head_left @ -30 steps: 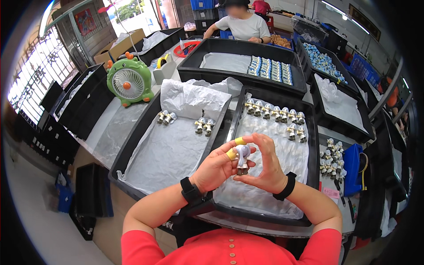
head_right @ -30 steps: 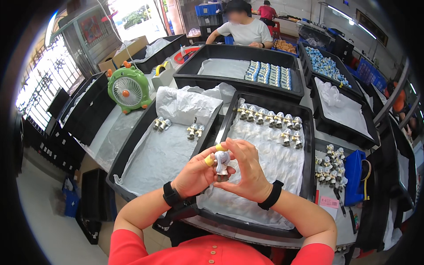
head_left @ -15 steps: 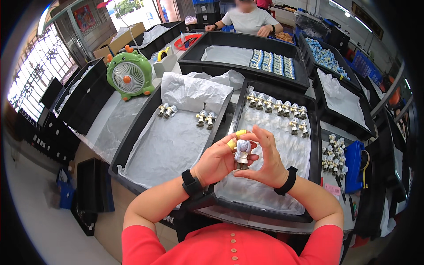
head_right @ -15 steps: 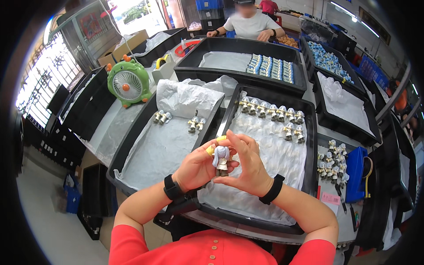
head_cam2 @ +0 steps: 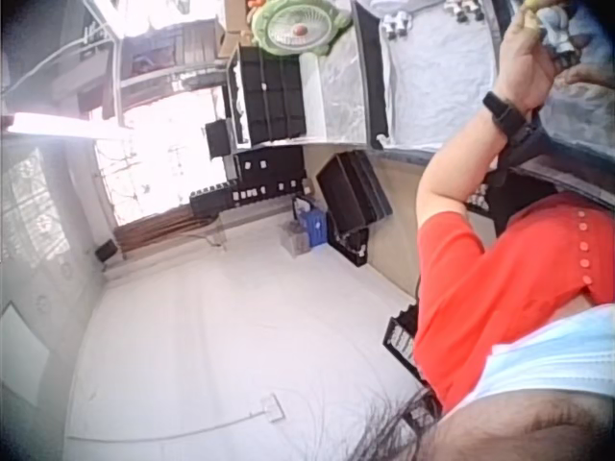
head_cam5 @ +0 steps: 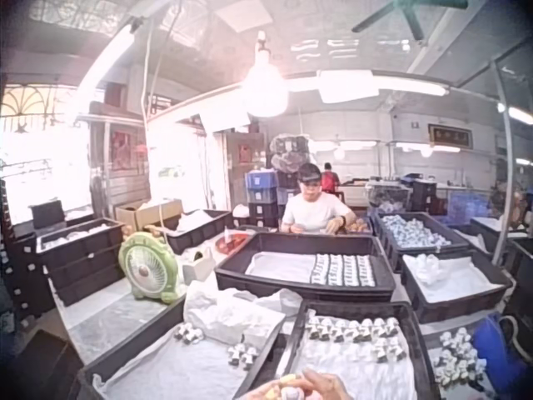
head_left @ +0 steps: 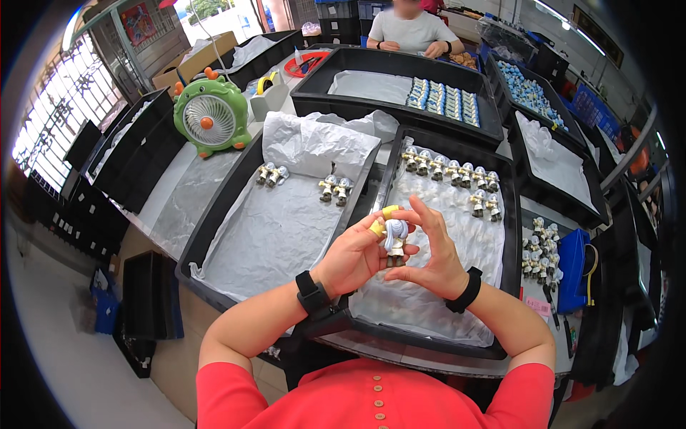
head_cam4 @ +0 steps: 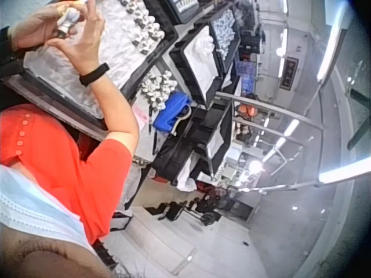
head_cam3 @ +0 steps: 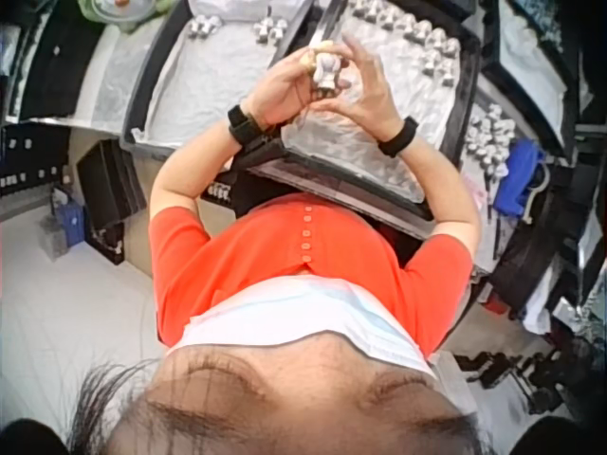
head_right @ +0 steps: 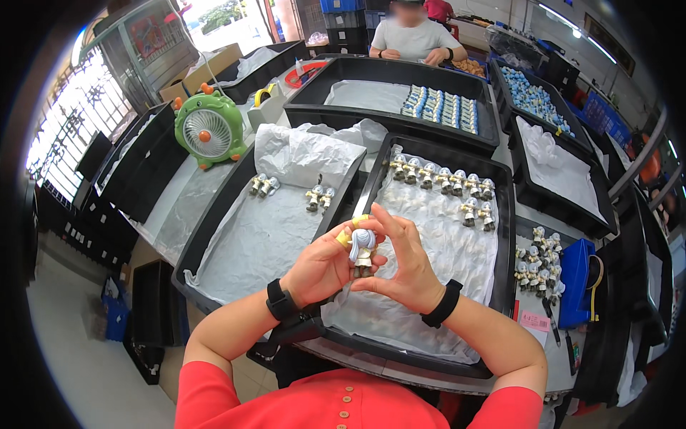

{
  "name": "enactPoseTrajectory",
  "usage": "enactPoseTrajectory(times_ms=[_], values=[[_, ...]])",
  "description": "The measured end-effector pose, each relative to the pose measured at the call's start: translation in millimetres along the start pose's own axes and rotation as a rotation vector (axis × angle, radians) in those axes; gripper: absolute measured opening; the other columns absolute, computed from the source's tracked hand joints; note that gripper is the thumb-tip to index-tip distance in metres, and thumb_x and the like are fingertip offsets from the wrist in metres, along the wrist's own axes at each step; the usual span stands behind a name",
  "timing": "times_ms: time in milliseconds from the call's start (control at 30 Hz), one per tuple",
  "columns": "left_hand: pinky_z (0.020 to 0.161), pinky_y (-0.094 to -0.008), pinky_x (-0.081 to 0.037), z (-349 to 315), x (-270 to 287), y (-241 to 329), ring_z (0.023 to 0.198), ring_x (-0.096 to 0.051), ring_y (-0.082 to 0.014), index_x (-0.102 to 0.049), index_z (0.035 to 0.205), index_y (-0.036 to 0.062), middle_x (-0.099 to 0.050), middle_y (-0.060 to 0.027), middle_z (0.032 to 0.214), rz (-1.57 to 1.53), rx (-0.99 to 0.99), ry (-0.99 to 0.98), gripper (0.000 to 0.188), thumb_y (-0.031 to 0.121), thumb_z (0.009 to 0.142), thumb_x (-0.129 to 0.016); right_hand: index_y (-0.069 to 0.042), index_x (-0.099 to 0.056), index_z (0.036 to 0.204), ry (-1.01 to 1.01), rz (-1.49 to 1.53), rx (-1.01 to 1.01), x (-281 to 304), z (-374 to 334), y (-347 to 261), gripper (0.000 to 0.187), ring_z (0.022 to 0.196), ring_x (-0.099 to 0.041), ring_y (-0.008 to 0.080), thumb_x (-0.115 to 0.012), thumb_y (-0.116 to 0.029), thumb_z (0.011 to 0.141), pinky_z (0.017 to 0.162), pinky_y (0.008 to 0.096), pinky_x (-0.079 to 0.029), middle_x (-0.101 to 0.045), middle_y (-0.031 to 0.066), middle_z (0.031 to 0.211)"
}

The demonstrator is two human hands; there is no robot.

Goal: The person assembles small metal valve components by hand, picking up parts from a tray and screwing them together. They use a red-handled screwdriver to tighten the assembly and place the finished units into a black tray lined with white paper. The process is repeated for multiple units.

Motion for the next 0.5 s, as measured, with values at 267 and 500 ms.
enactPoseTrajectory(times_ms=[267,500], values=[[0.072,-0.0331,-0.052,0.0,1.9,2.3,0.098,-0.060,-0.0219,-0.038,0.132,0.0047,-0.054,-0.0077,0.109,0.051,-0.021,0.050,0.041,0.029,0.099,-0.036,-0.012,-0.018,0.145,0.002,-0.043,-0.019,0.7,-0.6,0.1,0.112,0.119,-0.043,0.0269,-0.087,-0.022,0.057,0.101,0.0394,-0.033,-0.047,0.0117,0.129],[0.085,-0.0348,-0.049,-0.5,7.0,2.9,0.106,-0.057,-0.0234,-0.037,0.133,0.0051,-0.053,-0.0085,0.119,0.044,-0.053,0.097,0.040,0.025,0.098,-0.039,-0.008,-0.027,0.142,0.045,0.000,0.028,2.6,1.6,-2.4,0.105,0.115,-0.042,0.0295,-0.086,-0.020,0.056,0.097,0.0395,-0.038,-0.048,0.0117,0.125]])
Point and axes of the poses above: each hand's wrist, its own z-axis towards the middle knuckle, its own x-axis out of the back of the hand, y = z × x, the point moved 6 cm from there along z, towards the middle knuckle
